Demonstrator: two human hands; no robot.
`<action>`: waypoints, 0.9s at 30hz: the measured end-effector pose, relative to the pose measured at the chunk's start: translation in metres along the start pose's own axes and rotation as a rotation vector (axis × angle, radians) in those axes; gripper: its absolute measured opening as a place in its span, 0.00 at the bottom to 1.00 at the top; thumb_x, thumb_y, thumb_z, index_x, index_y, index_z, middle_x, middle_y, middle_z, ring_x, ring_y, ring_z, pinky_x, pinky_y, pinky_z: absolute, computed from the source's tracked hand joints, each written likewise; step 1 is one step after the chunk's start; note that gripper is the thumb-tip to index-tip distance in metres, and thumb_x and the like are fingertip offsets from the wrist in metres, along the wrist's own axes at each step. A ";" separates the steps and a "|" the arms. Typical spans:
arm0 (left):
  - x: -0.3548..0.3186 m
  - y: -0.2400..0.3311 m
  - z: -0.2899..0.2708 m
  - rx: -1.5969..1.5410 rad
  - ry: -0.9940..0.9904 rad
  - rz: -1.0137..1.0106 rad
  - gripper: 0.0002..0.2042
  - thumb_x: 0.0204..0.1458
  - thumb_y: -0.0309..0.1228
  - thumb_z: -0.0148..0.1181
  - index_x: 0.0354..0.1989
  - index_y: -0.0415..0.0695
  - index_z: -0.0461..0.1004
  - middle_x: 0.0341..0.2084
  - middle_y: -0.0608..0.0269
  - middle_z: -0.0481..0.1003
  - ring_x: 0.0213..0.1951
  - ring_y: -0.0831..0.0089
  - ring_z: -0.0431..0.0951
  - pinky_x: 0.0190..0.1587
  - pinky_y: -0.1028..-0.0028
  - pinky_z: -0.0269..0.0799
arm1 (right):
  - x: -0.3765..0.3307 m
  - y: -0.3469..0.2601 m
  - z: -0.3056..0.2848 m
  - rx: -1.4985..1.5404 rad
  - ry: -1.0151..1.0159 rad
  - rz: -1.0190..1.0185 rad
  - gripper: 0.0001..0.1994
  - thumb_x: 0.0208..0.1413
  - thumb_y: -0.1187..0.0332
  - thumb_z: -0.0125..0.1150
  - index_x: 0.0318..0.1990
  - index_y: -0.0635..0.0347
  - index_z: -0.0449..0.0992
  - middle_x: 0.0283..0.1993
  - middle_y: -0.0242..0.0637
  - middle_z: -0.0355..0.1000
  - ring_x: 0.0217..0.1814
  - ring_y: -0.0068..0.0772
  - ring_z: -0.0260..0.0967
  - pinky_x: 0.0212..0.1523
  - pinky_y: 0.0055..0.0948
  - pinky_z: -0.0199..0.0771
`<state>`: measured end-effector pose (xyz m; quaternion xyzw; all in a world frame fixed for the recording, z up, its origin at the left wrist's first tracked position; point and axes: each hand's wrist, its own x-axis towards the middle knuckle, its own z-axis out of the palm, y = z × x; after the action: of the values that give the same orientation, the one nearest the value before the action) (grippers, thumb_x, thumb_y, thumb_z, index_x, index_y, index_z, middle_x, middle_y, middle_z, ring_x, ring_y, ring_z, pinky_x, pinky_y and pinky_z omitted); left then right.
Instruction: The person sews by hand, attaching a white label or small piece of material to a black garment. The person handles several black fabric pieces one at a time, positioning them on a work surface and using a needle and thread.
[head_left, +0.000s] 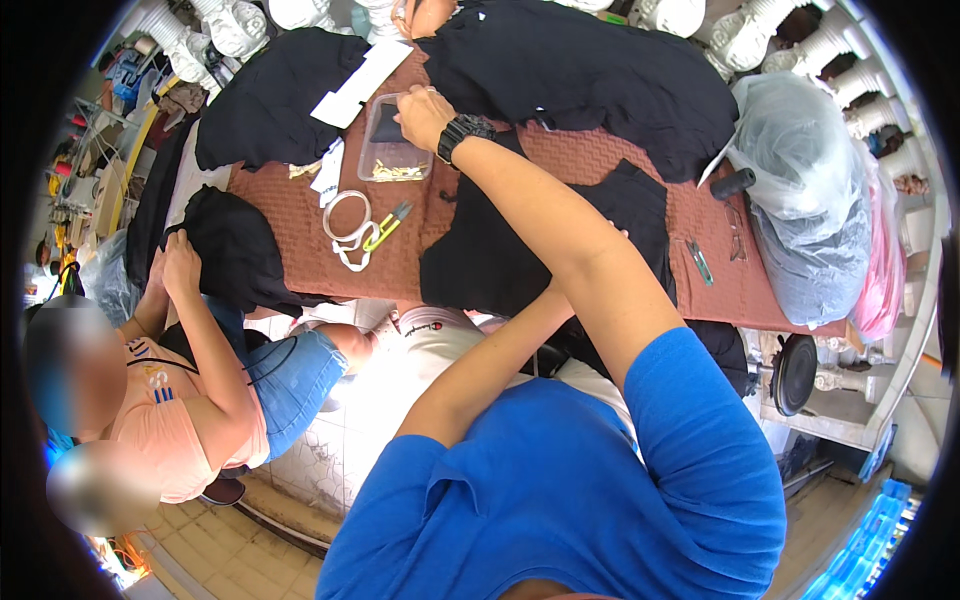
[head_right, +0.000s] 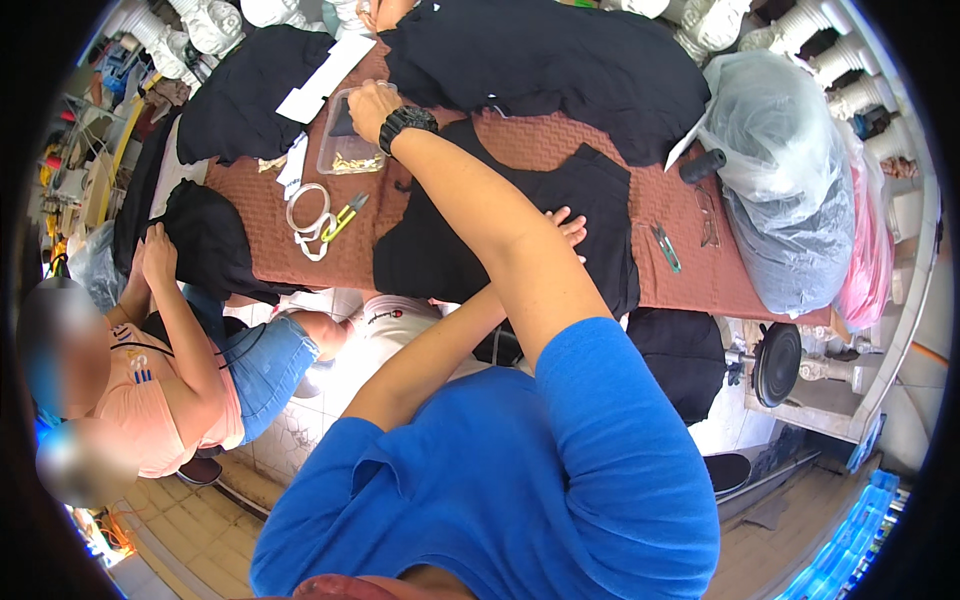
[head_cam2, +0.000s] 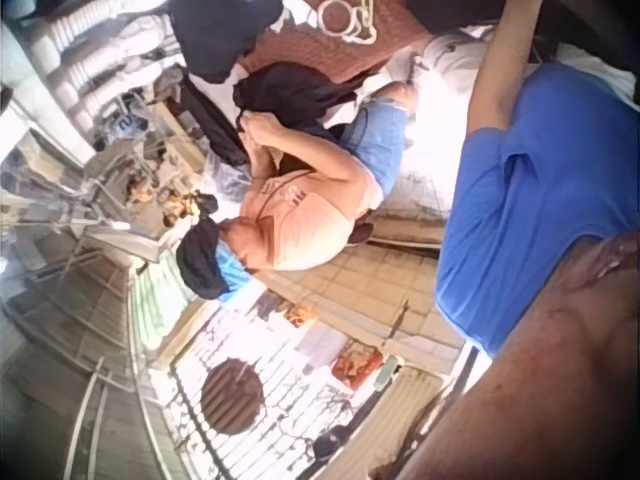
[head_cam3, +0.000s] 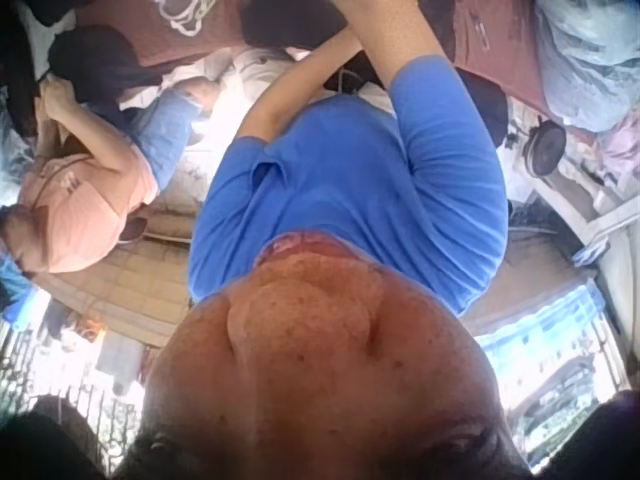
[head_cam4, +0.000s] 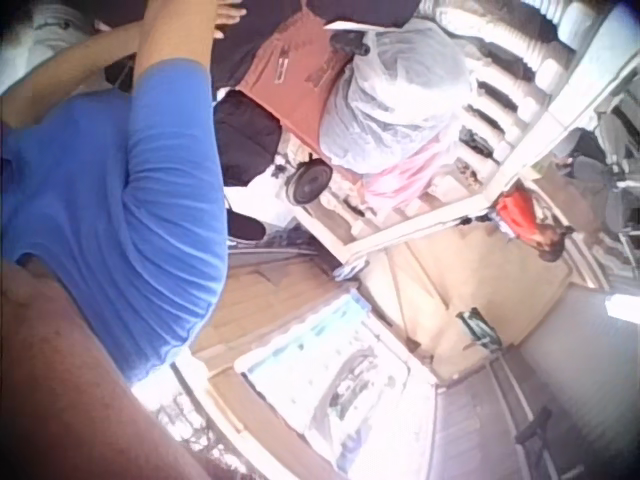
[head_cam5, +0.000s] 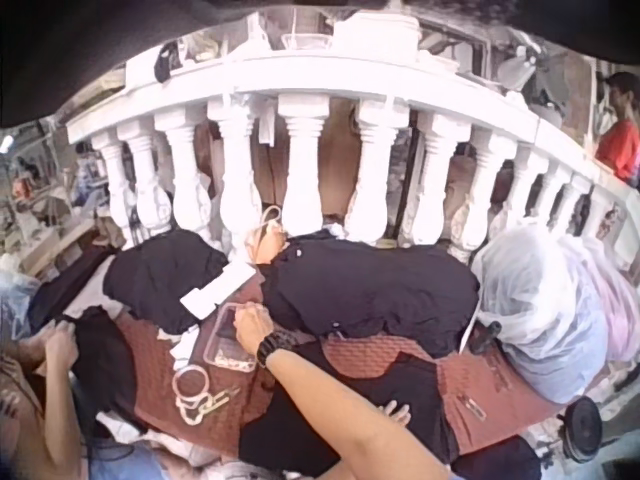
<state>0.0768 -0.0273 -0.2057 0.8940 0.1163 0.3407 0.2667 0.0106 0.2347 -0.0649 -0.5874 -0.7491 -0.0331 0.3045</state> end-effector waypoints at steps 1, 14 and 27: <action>0.000 0.003 -0.006 0.060 -0.042 -0.010 0.26 0.65 0.40 0.52 0.70 0.46 0.64 0.71 0.56 0.60 0.72 0.54 0.58 0.72 0.50 0.51 | 0.002 0.001 0.005 -0.031 -0.026 -0.002 0.09 0.55 0.69 0.64 0.37 0.67 0.80 0.43 0.53 0.76 0.45 0.58 0.76 0.46 0.48 0.79; -0.018 -0.003 -0.237 -0.134 0.995 -0.542 0.15 0.62 0.28 0.60 0.54 0.37 0.67 0.45 0.58 0.71 0.34 0.74 0.71 0.38 0.74 0.69 | -0.029 0.016 -0.086 0.650 -0.020 0.253 0.11 0.59 0.62 0.67 0.42 0.62 0.81 0.38 0.36 0.77 0.41 0.30 0.75 0.45 0.31 0.75; 0.005 0.070 -0.259 -0.747 0.004 -0.651 0.10 0.65 0.33 0.58 0.40 0.39 0.79 0.26 0.68 0.78 0.29 0.85 0.73 0.34 0.82 0.67 | -0.229 0.016 -0.230 1.947 0.302 0.574 0.07 0.68 0.66 0.56 0.42 0.60 0.75 0.41 0.32 0.74 0.49 0.30 0.74 0.63 0.40 0.74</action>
<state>-0.0913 0.0193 -0.0019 0.6538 0.2600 0.2600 0.6614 0.1496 -0.0506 0.0038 -0.2323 -0.2360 0.5897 0.7366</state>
